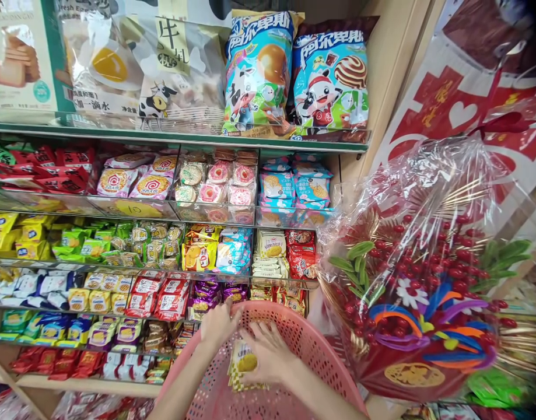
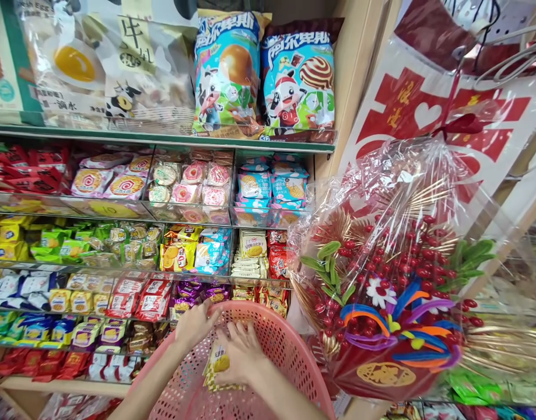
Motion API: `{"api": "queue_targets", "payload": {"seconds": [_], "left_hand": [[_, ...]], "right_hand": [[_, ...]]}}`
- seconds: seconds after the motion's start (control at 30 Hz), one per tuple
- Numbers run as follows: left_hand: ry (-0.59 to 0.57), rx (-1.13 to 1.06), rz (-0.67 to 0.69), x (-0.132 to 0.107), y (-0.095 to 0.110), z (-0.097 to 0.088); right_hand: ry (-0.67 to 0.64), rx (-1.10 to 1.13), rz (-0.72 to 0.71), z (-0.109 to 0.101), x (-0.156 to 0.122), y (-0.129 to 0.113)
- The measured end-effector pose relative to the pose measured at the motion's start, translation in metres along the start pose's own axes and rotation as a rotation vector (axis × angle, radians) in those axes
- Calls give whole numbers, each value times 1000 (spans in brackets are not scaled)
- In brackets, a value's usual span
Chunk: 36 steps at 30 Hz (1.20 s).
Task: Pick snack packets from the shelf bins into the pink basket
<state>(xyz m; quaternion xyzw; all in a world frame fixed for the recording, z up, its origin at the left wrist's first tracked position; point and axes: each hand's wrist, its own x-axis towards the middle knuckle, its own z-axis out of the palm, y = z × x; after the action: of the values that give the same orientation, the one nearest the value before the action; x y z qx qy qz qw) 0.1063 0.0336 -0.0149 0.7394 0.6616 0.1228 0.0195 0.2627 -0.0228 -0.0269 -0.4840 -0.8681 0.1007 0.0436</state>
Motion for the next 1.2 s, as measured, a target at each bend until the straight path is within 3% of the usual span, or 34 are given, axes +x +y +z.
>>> {"api": "queue_targets", "payload": {"seconds": [0.1,0.2,0.33,0.43,0.6,1.0,1.2], "left_hand": [[6,-5,6,1,-4,4],[-1,2,4,1,-6,6],[-9,6,-19,-1,-7,3],[-6,-10,-26,-2,-8,0],[1,-38,-27,-3,-11,-2],[23,-21,-5,0,-12,2],[19,-20,-4,2,-12,1]], "right_hand": [[120,-21,44,-59,-6,-13],[384,-211,81,-113,1,-12],[614,-392,160,-154,25,12],[687,-448,203,-161,43,33],[752,-520,243,-157,54,52],[782,-641,284,-151,49,54],[754,-677,236,-153,45,52]]}}
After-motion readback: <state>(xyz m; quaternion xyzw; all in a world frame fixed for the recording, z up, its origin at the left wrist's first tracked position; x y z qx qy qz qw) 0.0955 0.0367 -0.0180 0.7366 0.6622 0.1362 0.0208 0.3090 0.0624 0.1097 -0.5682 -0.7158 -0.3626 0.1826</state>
